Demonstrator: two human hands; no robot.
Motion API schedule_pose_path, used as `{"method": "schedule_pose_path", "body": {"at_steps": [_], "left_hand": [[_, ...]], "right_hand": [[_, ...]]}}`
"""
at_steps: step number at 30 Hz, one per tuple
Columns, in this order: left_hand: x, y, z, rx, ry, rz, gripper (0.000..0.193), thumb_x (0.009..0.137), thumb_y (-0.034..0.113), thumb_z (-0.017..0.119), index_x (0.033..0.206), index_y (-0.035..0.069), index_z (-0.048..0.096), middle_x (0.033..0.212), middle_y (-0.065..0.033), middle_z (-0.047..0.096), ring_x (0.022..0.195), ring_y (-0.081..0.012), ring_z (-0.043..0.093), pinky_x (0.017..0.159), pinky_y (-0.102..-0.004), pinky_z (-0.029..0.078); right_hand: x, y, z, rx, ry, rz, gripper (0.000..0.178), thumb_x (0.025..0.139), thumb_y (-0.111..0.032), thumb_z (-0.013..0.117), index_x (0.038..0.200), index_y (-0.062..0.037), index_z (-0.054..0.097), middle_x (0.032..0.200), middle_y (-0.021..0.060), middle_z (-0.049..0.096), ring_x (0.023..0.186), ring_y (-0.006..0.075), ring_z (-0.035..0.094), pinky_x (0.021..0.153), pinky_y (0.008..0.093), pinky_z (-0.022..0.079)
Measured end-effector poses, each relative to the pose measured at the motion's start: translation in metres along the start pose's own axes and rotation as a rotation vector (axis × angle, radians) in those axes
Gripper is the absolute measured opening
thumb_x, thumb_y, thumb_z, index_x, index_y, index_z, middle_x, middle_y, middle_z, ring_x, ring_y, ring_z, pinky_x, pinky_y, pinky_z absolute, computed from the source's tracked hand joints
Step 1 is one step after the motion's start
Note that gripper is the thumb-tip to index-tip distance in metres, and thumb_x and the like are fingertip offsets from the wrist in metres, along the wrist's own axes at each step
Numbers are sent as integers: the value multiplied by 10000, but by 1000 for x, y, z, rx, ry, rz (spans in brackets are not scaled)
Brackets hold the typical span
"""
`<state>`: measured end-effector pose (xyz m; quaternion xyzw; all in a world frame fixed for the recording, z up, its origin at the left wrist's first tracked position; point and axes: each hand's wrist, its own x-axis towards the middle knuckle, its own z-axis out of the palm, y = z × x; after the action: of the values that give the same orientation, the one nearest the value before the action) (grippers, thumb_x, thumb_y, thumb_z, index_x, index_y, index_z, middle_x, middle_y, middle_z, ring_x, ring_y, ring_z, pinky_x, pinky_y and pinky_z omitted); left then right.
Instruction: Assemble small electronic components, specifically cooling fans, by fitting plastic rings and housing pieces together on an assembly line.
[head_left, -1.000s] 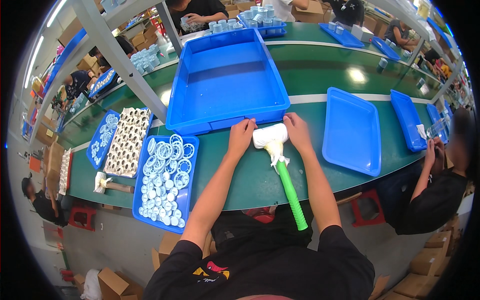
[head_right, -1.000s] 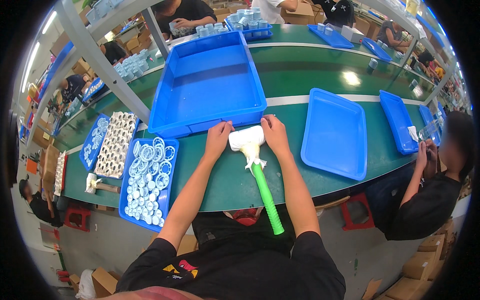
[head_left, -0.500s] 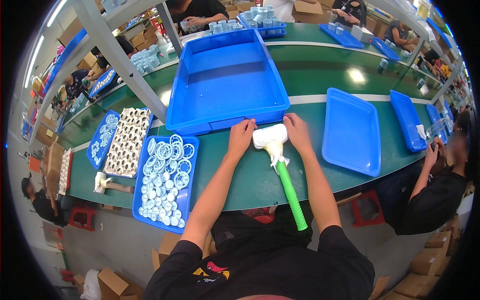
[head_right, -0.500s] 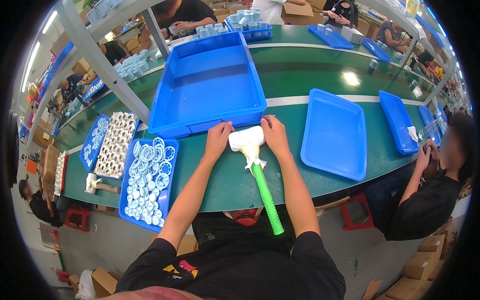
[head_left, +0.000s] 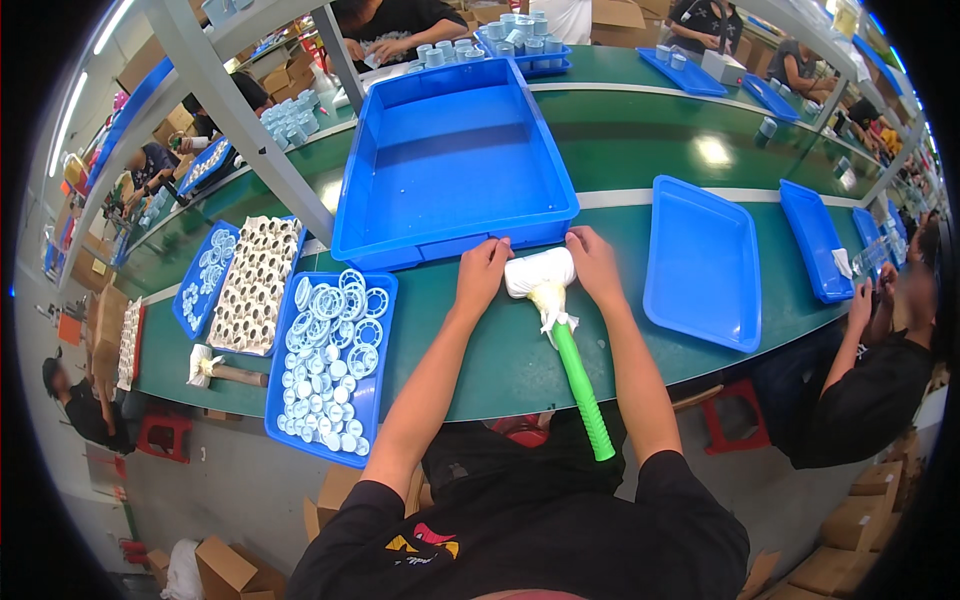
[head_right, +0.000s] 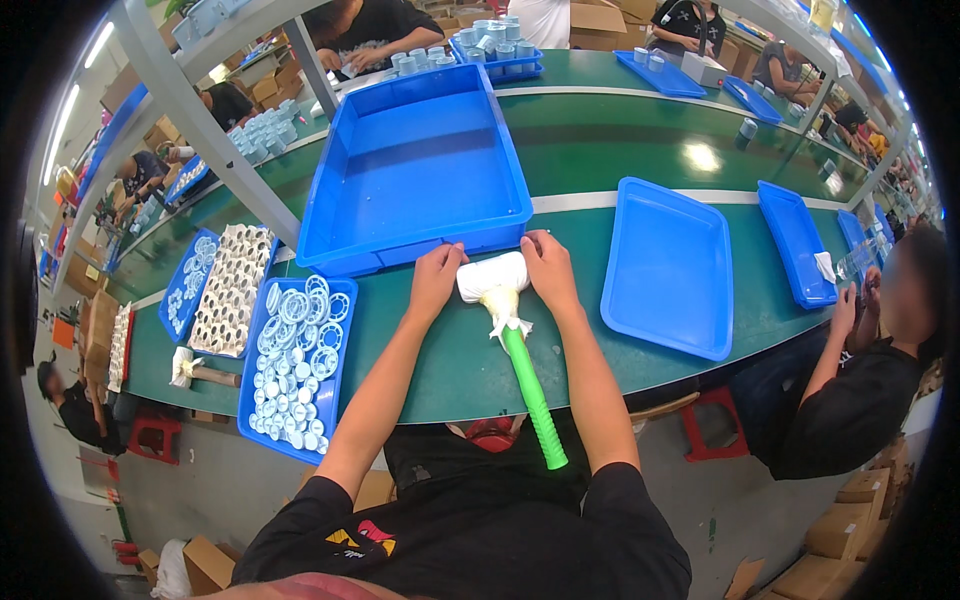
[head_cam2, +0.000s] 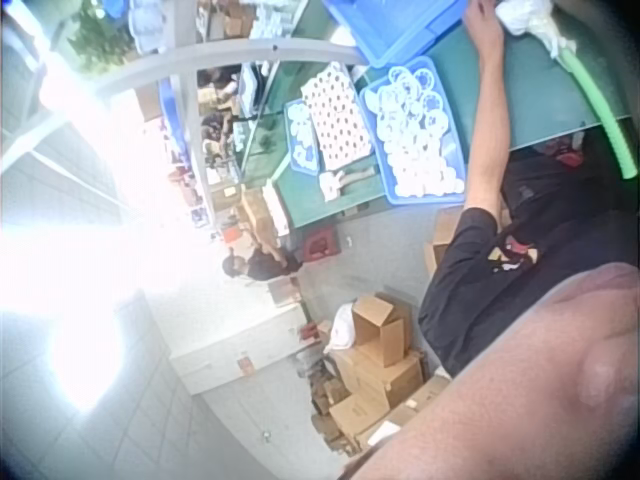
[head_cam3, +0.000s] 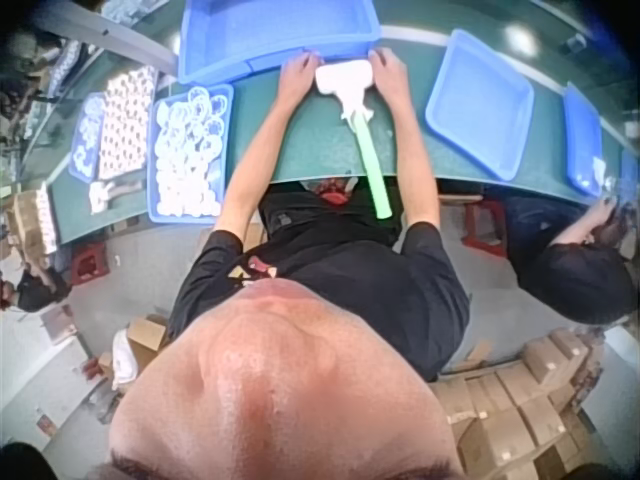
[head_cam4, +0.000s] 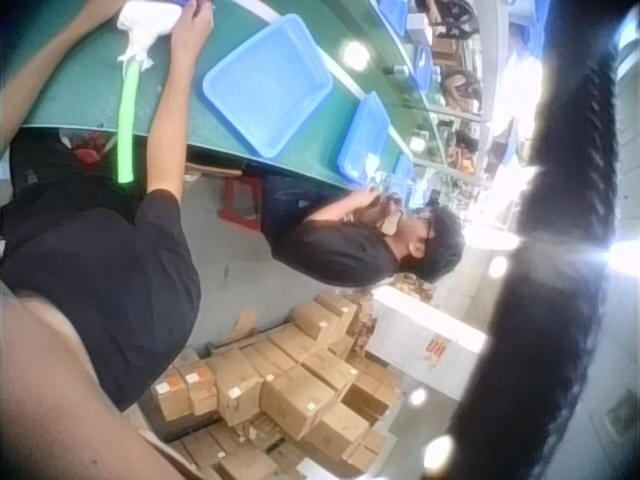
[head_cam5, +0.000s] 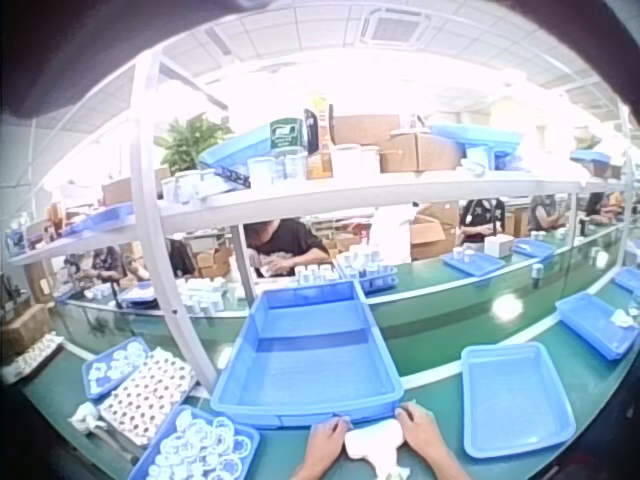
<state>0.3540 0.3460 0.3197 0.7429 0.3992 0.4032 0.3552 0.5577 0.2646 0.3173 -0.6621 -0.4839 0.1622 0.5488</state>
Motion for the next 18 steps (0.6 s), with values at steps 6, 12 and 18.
{"method": "schedule_pose_path", "body": {"at_steps": [6,12,18], "left_hand": [[0,1,-1,-5,-6,-6,395,1026,298,582,833,-27,696,672,-185,639,559,-248,574,570,-385,432],[0,0,0,-11,-1,7,400,1027,299,580,828,-29,694,665,-185,632,556,-249,571,570,-387,431],[0,2,0,-1,0,3,404,1027,303,578,826,-28,694,665,-185,631,557,-250,573,571,-389,433]], "right_hand": [[0,-1,0,-2,-2,-2,291,993,-226,614,1090,39,689,926,193,720,822,268,699,758,372,540],[0,3,0,2,-3,-2,290,992,-225,615,1088,38,688,933,196,720,828,276,701,764,376,542],[1,6,1,-4,-2,-8,285,991,-223,616,1088,34,689,929,195,718,828,278,700,765,375,541]]}}
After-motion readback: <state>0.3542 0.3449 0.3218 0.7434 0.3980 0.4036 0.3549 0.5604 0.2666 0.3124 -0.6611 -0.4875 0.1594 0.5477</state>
